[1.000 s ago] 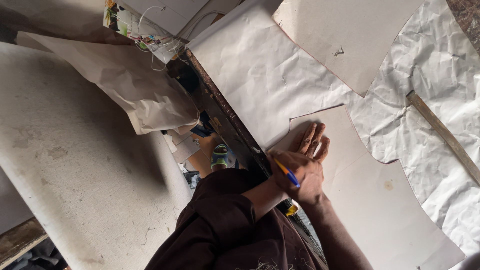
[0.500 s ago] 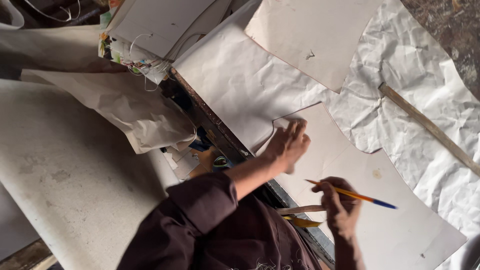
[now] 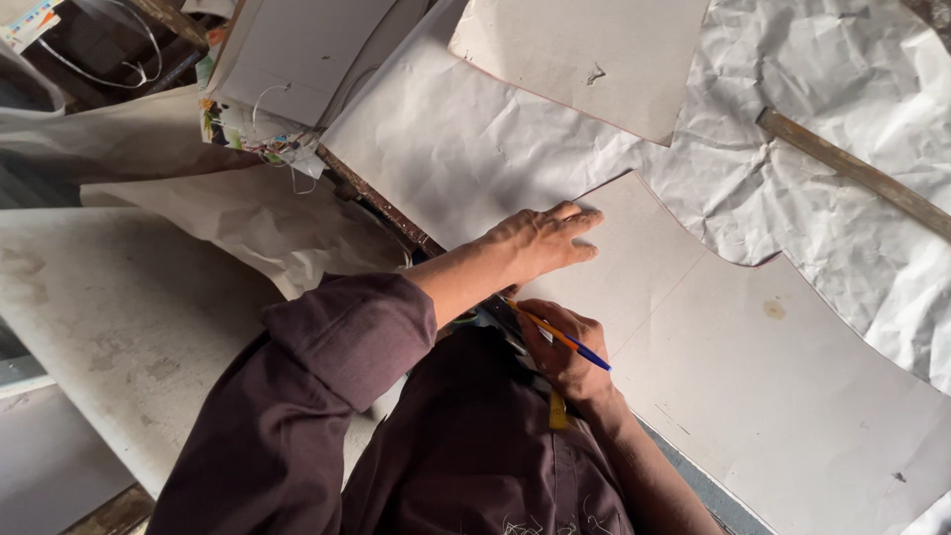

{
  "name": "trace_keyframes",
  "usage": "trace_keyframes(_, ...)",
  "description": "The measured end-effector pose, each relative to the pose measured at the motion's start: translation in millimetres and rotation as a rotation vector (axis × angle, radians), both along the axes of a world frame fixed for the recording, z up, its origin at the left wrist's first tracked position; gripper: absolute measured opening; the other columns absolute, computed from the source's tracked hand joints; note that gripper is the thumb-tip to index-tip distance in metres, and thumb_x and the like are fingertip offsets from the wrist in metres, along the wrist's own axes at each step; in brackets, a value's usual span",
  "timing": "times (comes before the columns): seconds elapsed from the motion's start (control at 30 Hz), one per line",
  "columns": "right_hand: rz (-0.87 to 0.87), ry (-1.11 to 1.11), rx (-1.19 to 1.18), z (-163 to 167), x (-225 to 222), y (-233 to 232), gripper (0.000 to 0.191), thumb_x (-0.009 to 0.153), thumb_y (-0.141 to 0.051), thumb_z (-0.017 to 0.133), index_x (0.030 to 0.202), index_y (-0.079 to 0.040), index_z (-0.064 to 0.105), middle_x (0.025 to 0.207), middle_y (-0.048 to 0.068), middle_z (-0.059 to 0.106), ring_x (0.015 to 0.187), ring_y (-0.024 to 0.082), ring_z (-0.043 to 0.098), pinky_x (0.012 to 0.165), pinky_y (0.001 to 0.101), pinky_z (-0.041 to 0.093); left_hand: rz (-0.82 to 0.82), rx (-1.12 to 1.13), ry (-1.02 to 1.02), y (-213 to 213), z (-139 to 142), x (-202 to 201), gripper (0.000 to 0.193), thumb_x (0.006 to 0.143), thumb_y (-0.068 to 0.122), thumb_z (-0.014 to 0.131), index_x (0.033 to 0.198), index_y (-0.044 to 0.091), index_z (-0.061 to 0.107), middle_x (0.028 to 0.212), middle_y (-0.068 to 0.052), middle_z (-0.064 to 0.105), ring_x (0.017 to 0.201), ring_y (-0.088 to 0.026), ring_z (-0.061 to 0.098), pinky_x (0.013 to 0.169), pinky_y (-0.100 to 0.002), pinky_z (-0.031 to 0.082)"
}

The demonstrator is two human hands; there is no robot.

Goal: The person measures a piece of white fabric using a yellow measuring tape and marks it with a pencil. They adjust the fabric and tape multiple times to ensure accurate measurements.

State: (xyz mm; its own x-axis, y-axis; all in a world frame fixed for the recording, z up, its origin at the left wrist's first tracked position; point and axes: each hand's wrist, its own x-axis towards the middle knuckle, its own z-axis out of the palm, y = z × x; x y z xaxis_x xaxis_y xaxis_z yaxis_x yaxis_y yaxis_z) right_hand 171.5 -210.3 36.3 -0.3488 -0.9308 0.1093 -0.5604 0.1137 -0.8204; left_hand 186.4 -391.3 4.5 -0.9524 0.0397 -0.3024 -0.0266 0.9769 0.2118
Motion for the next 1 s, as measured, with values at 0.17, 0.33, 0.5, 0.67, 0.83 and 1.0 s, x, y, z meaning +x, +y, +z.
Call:
trace_keyframes(0.17,0.017,0.023,0.126,-6.0,0.6,-3.4,0.020,0.093,-0.013,0.071,0.112,-0.005,0.073,0.098,0.011,0.079,0.082,0.022,0.080,0.070,0.0311,0.065,0.026,-0.009,0.021,1.2,1.5,-1.3,0.075,0.082,-0.014,0.061,0.142,0.029,0.051,0.166,-0.002,0.016,0.149,-0.028,0.025,0.104,-0.037,0.051)
trace_keyframes(0.33,0.025,0.139,0.071,-1.5,0.6,1.9,0.021,0.092,-0.013,0.072,0.111,-0.006,0.073,0.103,0.012,0.078,0.085,0.023,0.079,0.070,0.0309,0.064,0.012,-0.082,-0.075,6.5,9.4,-4.5,0.074,0.078,-0.022,0.061,0.138,0.021,0.053,0.166,-0.009,0.015,0.148,-0.032,0.028,0.095,-0.032,0.057)
trace_keyframes(0.5,-0.031,0.083,0.187,13.0,-16.1,41.5,0.021,0.089,-0.011,0.074,0.110,-0.010,0.076,0.097,0.008,0.080,0.075,0.021,0.079,0.063,0.0311,0.062,0.029,-0.111,-0.056,19.6,11.3,-8.1,0.082,0.080,-0.021,0.059,0.142,0.031,0.050,0.163,-0.013,0.017,0.147,-0.036,0.031,0.089,-0.033,0.060)
trace_keyframes(0.67,-0.020,0.136,0.189,17.9,-38.3,105.0,0.019,0.091,-0.011,0.071,0.110,-0.009,0.072,0.099,0.004,0.081,0.067,0.017,0.078,0.052,0.0267,0.060,0.016,-0.210,-0.042,35.9,9.8,-11.2,0.100,0.082,-0.020,0.056,0.151,0.049,0.036,0.164,-0.014,0.014,0.144,-0.041,0.031,0.085,-0.035,0.060)
trace_keyframes(0.83,-0.131,0.092,0.369,14.5,-62.8,186.4,0.015,0.089,-0.011,0.069,0.104,-0.009,0.072,0.101,0.003,0.082,0.050,0.012,0.074,0.041,0.0264,0.055,0.005,-0.250,-0.127,56.8,20.9,-25.1,0.105,0.082,-0.022,0.053,0.155,0.050,0.030,0.164,-0.018,0.012,0.142,-0.042,0.032,0.086,-0.040,0.059)
trace_keyframes(1.0,-0.177,0.092,0.278,6.1,-93.8,283.4,0.014,0.092,-0.014,0.069,0.105,-0.009,0.072,0.100,0.003,0.081,0.058,0.009,0.075,0.043,0.0225,0.058,0.014,-0.323,-0.229,88.4,35.8,-42.6,0.117,0.081,-0.028,0.049,0.157,0.055,0.019,0.165,-0.021,0.009,0.141,-0.046,0.031,0.078,-0.035,0.062)
